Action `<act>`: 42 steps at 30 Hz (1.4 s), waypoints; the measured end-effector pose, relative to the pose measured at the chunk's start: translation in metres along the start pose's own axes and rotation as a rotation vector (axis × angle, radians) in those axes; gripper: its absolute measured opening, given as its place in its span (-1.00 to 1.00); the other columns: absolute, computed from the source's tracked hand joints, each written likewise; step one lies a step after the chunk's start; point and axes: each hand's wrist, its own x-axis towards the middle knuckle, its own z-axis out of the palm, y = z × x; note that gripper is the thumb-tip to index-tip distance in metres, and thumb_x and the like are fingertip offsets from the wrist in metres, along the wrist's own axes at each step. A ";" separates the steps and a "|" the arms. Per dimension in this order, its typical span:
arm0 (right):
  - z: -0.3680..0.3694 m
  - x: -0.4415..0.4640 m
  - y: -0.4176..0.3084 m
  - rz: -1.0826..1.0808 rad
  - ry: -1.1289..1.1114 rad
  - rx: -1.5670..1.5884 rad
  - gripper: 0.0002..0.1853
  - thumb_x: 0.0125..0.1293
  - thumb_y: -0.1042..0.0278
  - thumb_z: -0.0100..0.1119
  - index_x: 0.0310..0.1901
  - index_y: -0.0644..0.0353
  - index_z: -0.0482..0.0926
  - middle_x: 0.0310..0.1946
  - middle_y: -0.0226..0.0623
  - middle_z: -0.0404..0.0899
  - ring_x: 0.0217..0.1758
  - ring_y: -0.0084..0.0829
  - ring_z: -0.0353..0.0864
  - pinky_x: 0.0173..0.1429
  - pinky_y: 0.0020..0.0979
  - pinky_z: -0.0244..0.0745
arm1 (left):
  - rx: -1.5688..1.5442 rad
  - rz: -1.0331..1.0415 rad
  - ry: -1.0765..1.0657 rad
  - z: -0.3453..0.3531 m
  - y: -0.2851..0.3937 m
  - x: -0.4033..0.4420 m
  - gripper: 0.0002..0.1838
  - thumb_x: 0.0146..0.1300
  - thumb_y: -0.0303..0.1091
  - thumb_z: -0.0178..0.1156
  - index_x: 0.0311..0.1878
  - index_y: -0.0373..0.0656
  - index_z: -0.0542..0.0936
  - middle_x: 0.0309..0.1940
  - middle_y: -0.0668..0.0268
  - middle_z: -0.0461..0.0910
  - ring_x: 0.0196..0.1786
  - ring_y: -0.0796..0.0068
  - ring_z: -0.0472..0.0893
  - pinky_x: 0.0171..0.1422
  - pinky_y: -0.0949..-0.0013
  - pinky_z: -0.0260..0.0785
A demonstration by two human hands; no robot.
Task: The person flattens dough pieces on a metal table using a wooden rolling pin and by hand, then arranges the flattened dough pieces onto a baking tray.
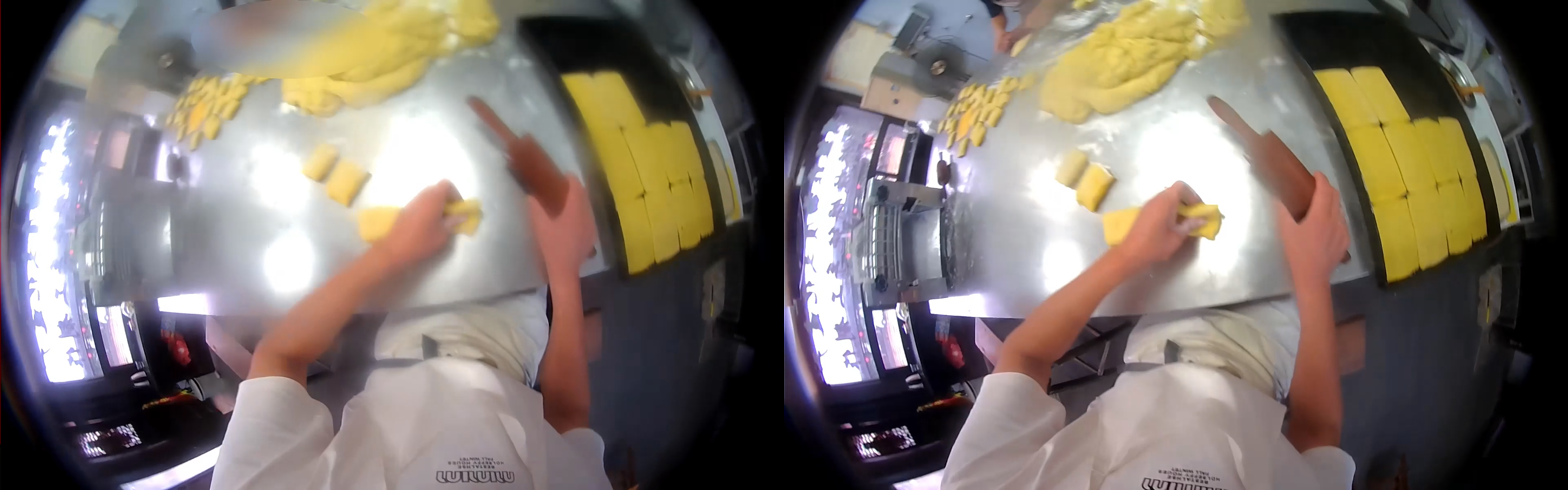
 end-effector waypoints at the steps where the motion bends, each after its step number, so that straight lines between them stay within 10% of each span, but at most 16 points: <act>1: -0.002 0.000 -0.003 0.018 -0.018 -0.002 -0.22 0.23 0.08 0.57 0.45 0.05 0.46 0.30 -0.19 0.61 0.28 0.02 0.65 0.27 -0.06 0.57 | -0.071 -0.068 0.015 -0.002 0.007 -0.005 -0.64 0.36 -0.36 0.46 0.07 -0.24 0.52 -0.08 0.03 0.67 0.02 0.02 0.67 0.19 0.13 0.50; 7: -0.004 -0.002 -0.010 -0.016 -0.002 0.019 -0.23 0.23 0.13 0.58 0.45 0.06 0.46 0.27 -0.14 0.64 0.29 0.00 0.66 0.30 -0.07 0.55 | -0.656 -0.255 0.400 -0.036 -0.052 -0.036 -0.49 0.37 -0.36 0.46 0.29 -0.33 0.53 0.06 0.17 0.69 0.10 0.40 0.68 0.18 0.33 0.56; 14: 0.000 -0.004 -0.015 -0.044 -0.022 -0.017 -0.22 0.23 0.14 0.58 0.45 0.06 0.46 0.29 -0.13 0.63 0.31 0.01 0.66 0.34 -0.06 0.53 | -0.875 -0.248 0.764 -0.178 -0.179 -0.050 -0.50 0.56 -0.27 0.25 0.36 -0.47 0.51 0.11 0.08 0.66 0.16 0.28 0.69 0.28 0.23 0.60; 16: 0.005 -0.004 -0.011 -0.050 -0.020 -0.023 -0.21 0.24 0.11 0.58 0.46 0.04 0.45 0.31 -0.14 0.62 0.34 0.00 0.64 0.37 -0.04 0.52 | -0.810 -0.437 0.839 -0.199 -0.215 -0.038 -0.47 0.50 -0.27 0.29 0.37 -0.46 0.53 0.22 0.04 0.63 0.24 0.21 0.66 0.36 0.20 0.52; 19: 0.003 -0.007 -0.014 -0.056 -0.022 -0.041 -0.22 0.25 0.09 0.57 0.47 0.03 0.45 0.33 -0.14 0.61 0.36 0.02 0.63 0.38 -0.04 0.51 | 0.207 -0.594 1.017 -0.184 -0.248 -0.047 -0.42 0.44 -0.28 0.31 0.40 -0.44 0.52 0.28 -0.01 0.62 0.31 0.13 0.64 0.46 0.16 0.45; 21: 0.007 -0.004 -0.011 -0.083 0.004 -0.060 -0.22 0.25 0.08 0.57 0.46 0.04 0.45 0.33 -0.14 0.62 0.36 0.02 0.63 0.38 -0.04 0.52 | 0.122 -0.418 1.075 -0.168 -0.245 -0.059 -0.42 0.42 -0.27 0.33 0.40 -0.43 0.53 0.30 -0.03 0.64 0.34 0.11 0.63 0.48 0.15 0.43; 30: 0.010 -0.003 -0.020 -0.086 0.014 -0.107 -0.25 0.26 0.03 0.57 0.42 0.04 0.48 0.31 -0.15 0.63 0.34 0.01 0.64 0.36 -0.05 0.53 | 0.055 0.035 0.859 -0.076 -0.116 -0.088 -0.59 0.46 -0.38 0.35 0.31 -0.24 0.65 0.23 0.10 0.68 0.24 0.12 0.68 0.32 0.21 0.54; 37: 0.012 -0.005 -0.020 -0.063 -0.005 -0.097 -0.24 0.27 0.01 0.57 0.44 0.03 0.47 0.34 -0.18 0.62 0.36 0.00 0.63 0.39 -0.07 0.51 | 0.310 -0.301 0.637 -0.091 -0.128 -0.042 -0.68 0.37 -0.17 0.38 -0.20 -0.31 0.70 -0.10 -0.15 0.68 0.00 -0.24 0.61 0.20 -0.13 0.43; 42: 0.006 -0.007 -0.019 -0.063 -0.019 -0.075 -0.23 0.27 0.00 0.56 0.45 0.04 0.46 0.35 -0.18 0.61 0.36 -0.01 0.63 0.40 -0.05 0.51 | 0.166 -0.289 0.728 -0.073 -0.123 -0.030 -0.56 0.32 -0.21 0.47 0.02 -0.41 0.62 -0.13 -0.10 0.66 -0.02 -0.10 0.67 0.13 0.01 0.53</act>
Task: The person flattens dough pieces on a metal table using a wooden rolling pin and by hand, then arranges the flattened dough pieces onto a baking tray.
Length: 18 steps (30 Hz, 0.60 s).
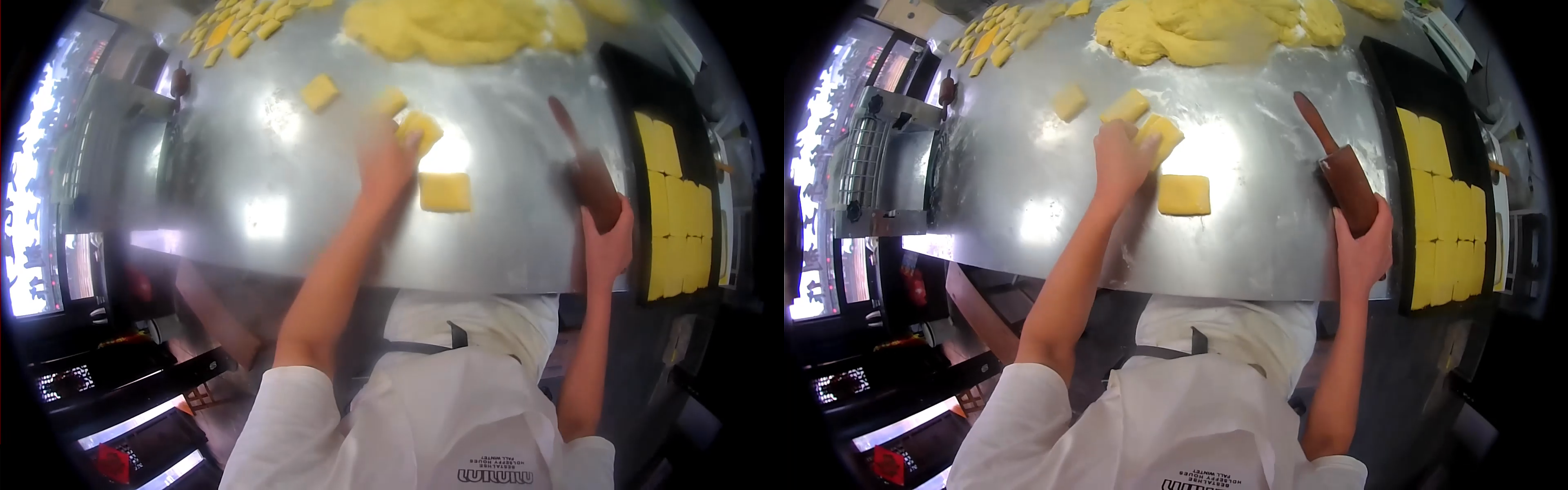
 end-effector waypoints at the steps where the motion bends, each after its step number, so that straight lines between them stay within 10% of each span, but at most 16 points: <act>1: 0.002 0.001 0.003 -0.011 0.004 -0.002 -0.22 0.26 -0.01 0.56 0.44 0.04 0.46 0.34 -0.17 0.61 0.34 0.00 0.64 0.39 -0.03 0.51 | -0.081 -0.064 -0.030 0.002 0.001 0.001 -0.52 0.32 -0.22 0.47 0.10 -0.42 0.60 -0.13 -0.08 0.66 -0.02 -0.04 0.68 0.12 0.06 0.54; 8: 0.001 0.001 0.008 -0.036 0.001 0.007 -0.22 0.27 -0.01 0.56 0.45 0.02 0.45 0.33 -0.17 0.62 0.34 -0.01 0.65 0.38 -0.04 0.52 | -0.870 -0.424 -0.177 -0.014 0.023 0.009 -0.35 0.38 -0.28 0.44 0.39 -0.47 0.45 0.07 0.07 0.69 0.07 0.26 0.70 0.11 0.29 0.58; 13: 0.001 0.000 0.010 -0.053 0.000 -0.001 -0.22 0.29 -0.02 0.55 0.47 0.01 0.43 0.31 -0.18 0.63 0.32 -0.03 0.67 0.35 -0.03 0.54 | -0.720 -0.235 -0.130 -0.028 -0.063 0.032 -0.39 0.51 -0.31 0.33 0.46 -0.46 0.41 0.20 0.09 0.63 0.20 0.18 0.69 0.21 0.26 0.64; 18: 0.002 0.000 0.010 -0.023 -0.023 0.004 -0.23 0.30 -0.03 0.54 0.47 -0.02 0.44 0.33 -0.20 0.63 0.31 -0.07 0.69 0.32 -0.01 0.57 | -1.247 -0.701 0.083 -0.070 -0.112 0.031 -0.42 0.57 -0.31 0.27 0.51 -0.39 0.37 0.36 0.03 0.49 0.31 0.15 0.63 0.28 0.12 0.67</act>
